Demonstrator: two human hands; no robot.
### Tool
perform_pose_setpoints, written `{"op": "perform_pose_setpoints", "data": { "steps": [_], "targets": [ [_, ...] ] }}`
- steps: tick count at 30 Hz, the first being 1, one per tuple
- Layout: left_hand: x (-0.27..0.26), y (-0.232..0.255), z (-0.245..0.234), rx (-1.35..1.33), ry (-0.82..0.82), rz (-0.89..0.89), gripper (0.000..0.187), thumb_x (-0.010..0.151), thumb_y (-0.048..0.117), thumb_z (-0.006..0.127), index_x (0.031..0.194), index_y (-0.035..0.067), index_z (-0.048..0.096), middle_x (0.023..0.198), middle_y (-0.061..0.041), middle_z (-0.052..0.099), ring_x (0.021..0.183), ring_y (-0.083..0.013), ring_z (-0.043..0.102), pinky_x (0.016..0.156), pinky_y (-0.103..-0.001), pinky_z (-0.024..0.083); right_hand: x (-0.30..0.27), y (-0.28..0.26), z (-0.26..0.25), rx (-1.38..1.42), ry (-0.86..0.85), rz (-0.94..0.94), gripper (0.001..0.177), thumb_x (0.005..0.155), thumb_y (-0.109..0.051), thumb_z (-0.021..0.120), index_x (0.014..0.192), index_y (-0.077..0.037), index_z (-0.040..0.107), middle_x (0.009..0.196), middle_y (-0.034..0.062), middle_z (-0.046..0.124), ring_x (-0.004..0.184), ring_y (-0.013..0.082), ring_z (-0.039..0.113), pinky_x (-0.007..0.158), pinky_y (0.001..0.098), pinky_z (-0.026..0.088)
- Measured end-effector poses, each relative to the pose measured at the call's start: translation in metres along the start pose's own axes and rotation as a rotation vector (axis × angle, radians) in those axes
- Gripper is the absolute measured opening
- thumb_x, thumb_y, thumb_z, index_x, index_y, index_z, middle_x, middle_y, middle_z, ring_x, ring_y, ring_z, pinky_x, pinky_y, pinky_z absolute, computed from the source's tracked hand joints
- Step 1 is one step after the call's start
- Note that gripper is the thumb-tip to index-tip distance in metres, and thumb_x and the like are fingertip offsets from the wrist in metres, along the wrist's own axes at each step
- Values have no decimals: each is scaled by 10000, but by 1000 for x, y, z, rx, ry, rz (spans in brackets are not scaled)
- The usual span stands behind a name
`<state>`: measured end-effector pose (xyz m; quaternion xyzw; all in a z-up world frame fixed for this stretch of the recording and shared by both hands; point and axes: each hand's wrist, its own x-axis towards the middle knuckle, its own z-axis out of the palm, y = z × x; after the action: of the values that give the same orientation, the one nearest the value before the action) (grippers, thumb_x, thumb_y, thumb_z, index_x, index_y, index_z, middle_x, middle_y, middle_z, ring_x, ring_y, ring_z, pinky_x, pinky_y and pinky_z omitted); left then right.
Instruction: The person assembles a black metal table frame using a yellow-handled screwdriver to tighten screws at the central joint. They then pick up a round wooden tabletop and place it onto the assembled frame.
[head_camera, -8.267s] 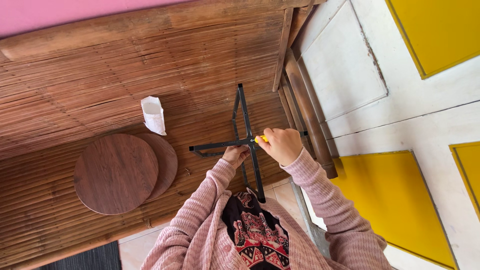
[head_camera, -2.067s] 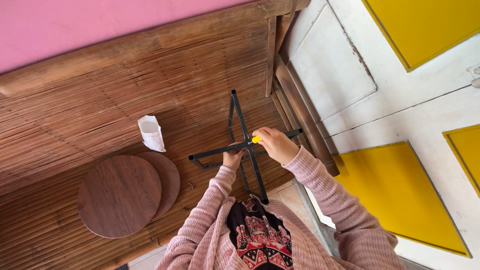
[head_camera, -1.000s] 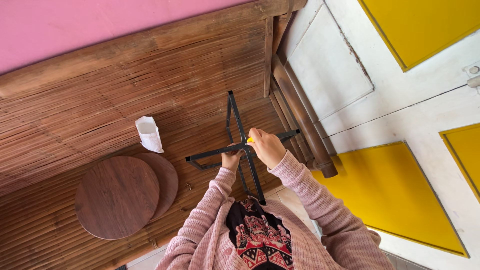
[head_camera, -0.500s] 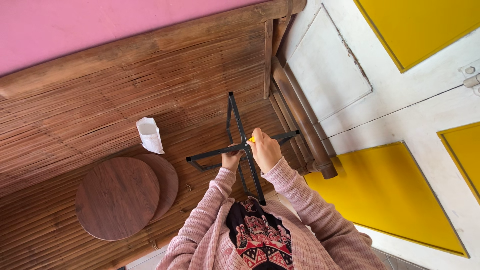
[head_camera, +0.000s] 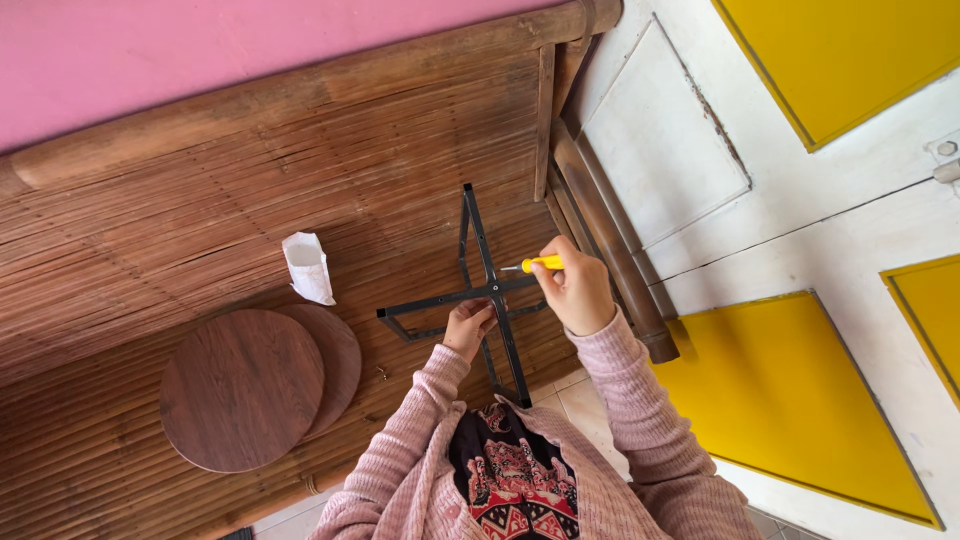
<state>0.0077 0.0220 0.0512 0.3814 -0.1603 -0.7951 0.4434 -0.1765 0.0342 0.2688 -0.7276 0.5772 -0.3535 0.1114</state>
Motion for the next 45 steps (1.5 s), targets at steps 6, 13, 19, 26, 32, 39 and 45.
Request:
{"op": "perform_pose_setpoints", "data": {
  "steps": [6,13,19,26,32,39,45],
  "targets": [
    [-14,6,13,-94,84,-5,151,994,138,658,1000,-11,685,998,-169,757,943,-247,730,857,-349,614,-8,-1,-5,155,-54,106,156,929,-105,717,937,-18,587,818,96,759,507,101,671,421,222,480],
    [-10,6,23,-44,83,69,126,907,54,714,1003,-26,714,984,-152,766,901,-255,747,836,-371,636,-21,12,-1,210,-71,150,155,937,-101,705,952,-15,577,805,87,750,533,110,701,453,211,520],
    [-22,12,42,47,47,115,88,883,-21,733,969,-29,715,933,-147,765,858,-252,742,791,-361,625,-26,7,-8,181,-39,115,137,934,-81,711,941,-18,590,725,76,723,539,124,690,474,233,491],
    [-28,19,39,123,43,119,91,868,-33,728,958,-37,730,922,-144,776,832,-238,735,773,-354,610,-31,21,-2,395,125,168,179,936,-68,737,879,-18,575,773,98,724,616,146,696,536,263,541],
    [-20,38,41,221,-101,166,158,861,-4,767,989,2,675,921,-91,720,871,-222,691,822,-359,599,-31,131,35,1262,-58,429,254,930,-10,655,1158,-29,546,988,102,634,860,210,678,771,334,554],
    [-28,53,52,547,-180,195,402,786,60,841,1098,60,587,983,-52,720,916,-166,693,869,-326,587,44,130,63,1397,46,1029,218,1007,-259,518,1018,-42,507,924,165,660,824,284,687,750,439,567],
    [-32,64,26,647,-449,166,525,836,88,839,1302,-13,619,1101,-65,721,1012,-164,692,918,-319,579,70,118,69,1692,147,979,436,1041,-462,502,1030,-32,568,843,127,662,770,278,663,716,431,578]
  ]
}}
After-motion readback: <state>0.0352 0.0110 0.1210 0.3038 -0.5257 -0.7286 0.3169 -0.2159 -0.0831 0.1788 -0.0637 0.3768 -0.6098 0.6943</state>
